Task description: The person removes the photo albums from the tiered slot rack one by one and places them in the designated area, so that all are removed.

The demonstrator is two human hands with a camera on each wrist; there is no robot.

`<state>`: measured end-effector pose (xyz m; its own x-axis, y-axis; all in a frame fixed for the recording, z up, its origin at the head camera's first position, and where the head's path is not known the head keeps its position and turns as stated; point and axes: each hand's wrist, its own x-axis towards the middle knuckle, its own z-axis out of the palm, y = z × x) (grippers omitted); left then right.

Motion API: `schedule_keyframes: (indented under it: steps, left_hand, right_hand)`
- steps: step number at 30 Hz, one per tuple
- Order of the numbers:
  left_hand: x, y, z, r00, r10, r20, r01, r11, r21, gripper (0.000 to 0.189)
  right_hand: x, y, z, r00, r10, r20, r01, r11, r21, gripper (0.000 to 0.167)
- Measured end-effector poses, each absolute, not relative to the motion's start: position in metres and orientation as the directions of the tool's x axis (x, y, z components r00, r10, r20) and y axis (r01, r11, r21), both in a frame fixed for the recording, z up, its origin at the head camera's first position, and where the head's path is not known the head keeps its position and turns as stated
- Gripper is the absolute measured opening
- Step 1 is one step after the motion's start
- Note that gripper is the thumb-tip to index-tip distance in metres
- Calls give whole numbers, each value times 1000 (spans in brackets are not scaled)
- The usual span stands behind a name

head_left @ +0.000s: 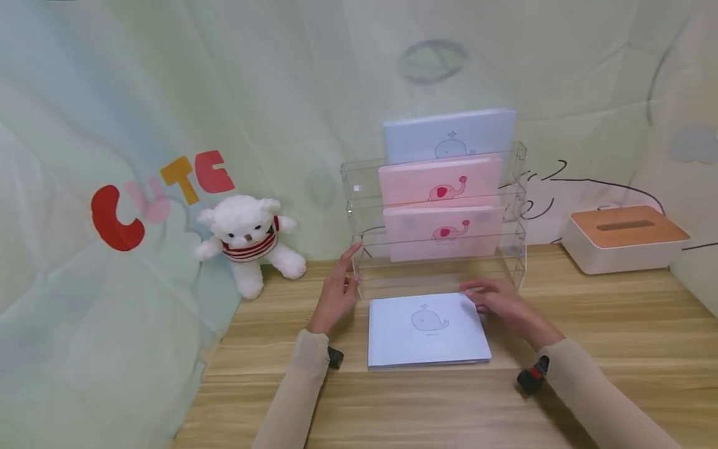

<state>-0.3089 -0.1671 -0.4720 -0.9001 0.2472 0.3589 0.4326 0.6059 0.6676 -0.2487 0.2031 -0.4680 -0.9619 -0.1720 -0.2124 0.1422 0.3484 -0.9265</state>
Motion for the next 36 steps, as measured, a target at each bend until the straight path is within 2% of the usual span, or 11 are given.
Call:
schedule_keyframes:
  steps: [12, 16, 24, 36]
  left_hand:
    - [-310, -168, -473, -895, 251, 369, 443, 597, 669, 78]
    - [-310, -168, -474, -895, 248, 370, 442, 603, 665, 78]
    - [-309, -168, -474, -889, 254, 380, 452, 608, 653, 77]
    - [-311, -169, -474, -879, 263, 397, 471, 605, 642, 76]
  right_hand:
    - [-237, 228, -444, -976, -164, -145, 65, 416, -907, 52]
    - [-237, 234, -435, -982, -148, -117, 49, 398, -916, 55]
    - [-240, 239, -409, -994, -75, -81, 44, 398, -916, 66]
    - [-245, 244, -386, -981, 32, 193, -163, 418, -894, 50]
